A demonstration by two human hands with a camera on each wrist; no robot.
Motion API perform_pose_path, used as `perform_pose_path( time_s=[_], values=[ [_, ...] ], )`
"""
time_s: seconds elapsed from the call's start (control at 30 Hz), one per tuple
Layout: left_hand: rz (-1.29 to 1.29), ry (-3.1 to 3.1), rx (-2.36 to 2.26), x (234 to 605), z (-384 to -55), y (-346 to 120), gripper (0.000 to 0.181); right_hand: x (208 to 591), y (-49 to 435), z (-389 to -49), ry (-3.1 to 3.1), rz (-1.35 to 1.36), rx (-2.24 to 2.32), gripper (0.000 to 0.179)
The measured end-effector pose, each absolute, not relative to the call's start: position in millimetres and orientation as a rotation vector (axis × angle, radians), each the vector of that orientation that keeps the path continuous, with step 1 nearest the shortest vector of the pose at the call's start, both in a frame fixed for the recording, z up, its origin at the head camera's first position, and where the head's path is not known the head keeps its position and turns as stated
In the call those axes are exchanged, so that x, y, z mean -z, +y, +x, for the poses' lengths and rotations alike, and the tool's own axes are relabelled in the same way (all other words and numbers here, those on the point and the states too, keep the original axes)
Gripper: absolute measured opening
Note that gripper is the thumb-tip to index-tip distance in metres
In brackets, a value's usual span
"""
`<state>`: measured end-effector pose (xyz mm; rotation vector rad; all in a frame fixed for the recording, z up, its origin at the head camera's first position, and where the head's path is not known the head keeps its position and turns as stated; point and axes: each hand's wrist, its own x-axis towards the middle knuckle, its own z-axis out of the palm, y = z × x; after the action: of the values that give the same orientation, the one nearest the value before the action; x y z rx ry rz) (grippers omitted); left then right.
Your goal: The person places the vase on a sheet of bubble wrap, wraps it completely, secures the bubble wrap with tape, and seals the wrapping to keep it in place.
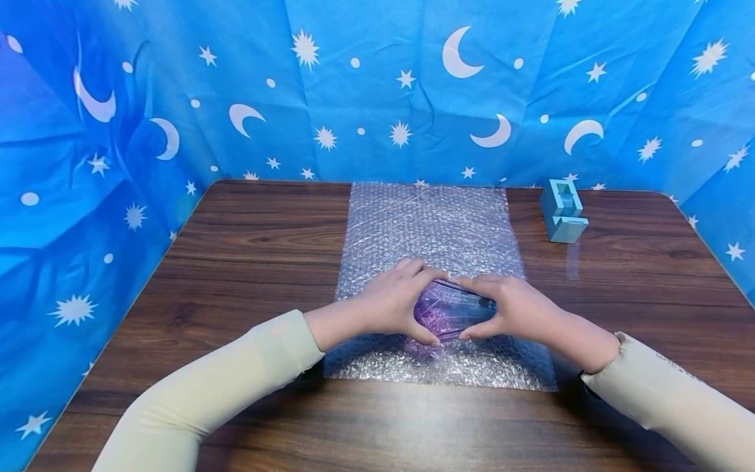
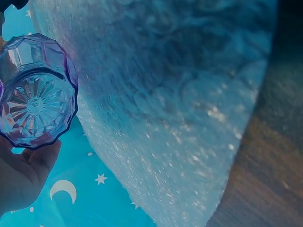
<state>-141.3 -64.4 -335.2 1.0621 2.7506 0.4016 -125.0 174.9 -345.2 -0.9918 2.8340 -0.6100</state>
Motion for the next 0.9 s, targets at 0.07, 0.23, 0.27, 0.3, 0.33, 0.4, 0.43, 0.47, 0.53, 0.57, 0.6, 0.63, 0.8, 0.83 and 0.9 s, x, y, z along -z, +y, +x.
perform_pose_path(
  time_s=[0.07,0.23,0.27,0.3,0.33,0.4,0.43,0.47,0.53,0.57,0.6,0.63,0.8,0.83,0.9],
  values=[
    [1.061,2.754,-0.407,335,-141,-65,0.101,344,175,-126,2.828,-0.982,0.606,0.079],
    [1.083,2.749,-0.42,337,-139,-67,0.103,344,174,-126,2.82,-0.97,0.584,0.081],
    [1.095,2.744,-0.424,337,-139,-68,0.105,344,174,-126,2.82,-0.968,0.577,0.081],
    [1.107,2.736,-0.434,337,-139,-69,0.107,344,174,-126,2.822,-0.967,0.573,0.081],
    [1.117,2.727,-0.443,338,-138,-70,0.11,344,174,-126,2.824,-0.969,0.571,0.08],
    [1.117,2.707,-0.463,336,-137,-73,0.119,344,173,-126,2.825,-0.976,0.574,0.08],
    [1.111,2.699,-0.472,335,-136,-76,0.122,344,173,-127,2.825,-0.976,0.576,0.08],
    [1.101,2.694,-0.493,334,-134,-79,0.125,344,173,-127,2.824,-0.978,0.579,0.08],
    [1.062,2.695,-0.525,330,-129,-86,0.128,344,173,-127,2.823,-0.979,0.588,0.08],
    [1.034,2.699,-0.541,328,-125,-91,0.128,344,173,-127,2.821,-0.974,0.591,0.081],
    [1.001,2.708,-0.554,326,-122,-95,0.128,343,173,-127,2.817,-0.967,0.592,0.081],
    [0.97,2.716,-0.569,324,-118,-100,0.127,343,173,-127,2.814,-0.961,0.59,0.081],
    [0.836,2.765,-0.536,320,-100,-123,0.115,342,173,-127,2.798,-0.933,0.581,0.082],
    [0.845,2.772,-0.508,321,-97,-127,0.11,342,173,-127,2.796,-0.932,0.583,0.082],
    [0.893,2.784,-0.424,324,-92,-133,0.099,342,173,-127,2.79,-0.933,0.59,0.082]
  ],
)
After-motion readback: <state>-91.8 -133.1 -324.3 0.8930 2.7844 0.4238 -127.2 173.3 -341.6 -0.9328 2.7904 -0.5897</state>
